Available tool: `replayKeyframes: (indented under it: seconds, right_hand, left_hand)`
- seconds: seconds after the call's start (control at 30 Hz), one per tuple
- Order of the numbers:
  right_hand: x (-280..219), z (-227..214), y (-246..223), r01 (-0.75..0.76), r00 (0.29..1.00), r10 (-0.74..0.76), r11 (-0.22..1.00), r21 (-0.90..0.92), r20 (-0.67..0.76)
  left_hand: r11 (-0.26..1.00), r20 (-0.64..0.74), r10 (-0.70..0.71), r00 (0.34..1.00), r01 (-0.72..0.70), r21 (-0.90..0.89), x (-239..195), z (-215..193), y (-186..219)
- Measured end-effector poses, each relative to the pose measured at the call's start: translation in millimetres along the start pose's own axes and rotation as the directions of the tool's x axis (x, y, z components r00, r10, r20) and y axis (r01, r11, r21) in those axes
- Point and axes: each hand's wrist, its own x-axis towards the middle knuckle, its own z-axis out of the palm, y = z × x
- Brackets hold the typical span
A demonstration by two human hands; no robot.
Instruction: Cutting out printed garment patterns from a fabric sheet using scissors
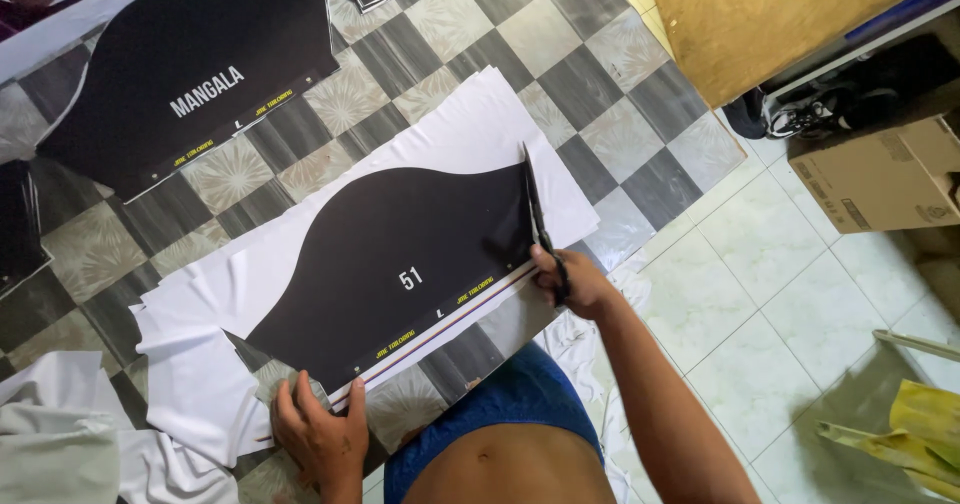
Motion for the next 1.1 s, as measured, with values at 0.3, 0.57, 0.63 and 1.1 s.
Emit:
replayKeyframes:
  seconds: [0.3, 0.57, 0.63, 1.1]
  right_hand:
    - [75, -207, -94, 0.085, 0.892, 0.23, 0.76, -0.644, 0.389]
    - [156, -221, -219, 0.198, 0.783, 0.409, 0.55, -0.811, 0.468]
    - [165, -220, -231, 0.228, 0.75, 0.451, 0.51, -0.83, 0.483]
    - [191, -199, -269, 0.305, 0.653, 0.548, 0.443, -0.843, 0.523]
  left_hand:
    - [0.981, -0.015, -0.142, 0.99, 0.143, 0.129, 5, 3, 22]
    - [0.966, -0.241, -0.258, 0.936, 0.255, -0.046, 39, 61, 238]
    - [0.961, -0.237, -0.276, 0.932, 0.273, -0.045, 36, 73, 292]
    - [0.87, -0.156, -0.456, 0.876, 0.476, 0.128, 31, 115, 362]
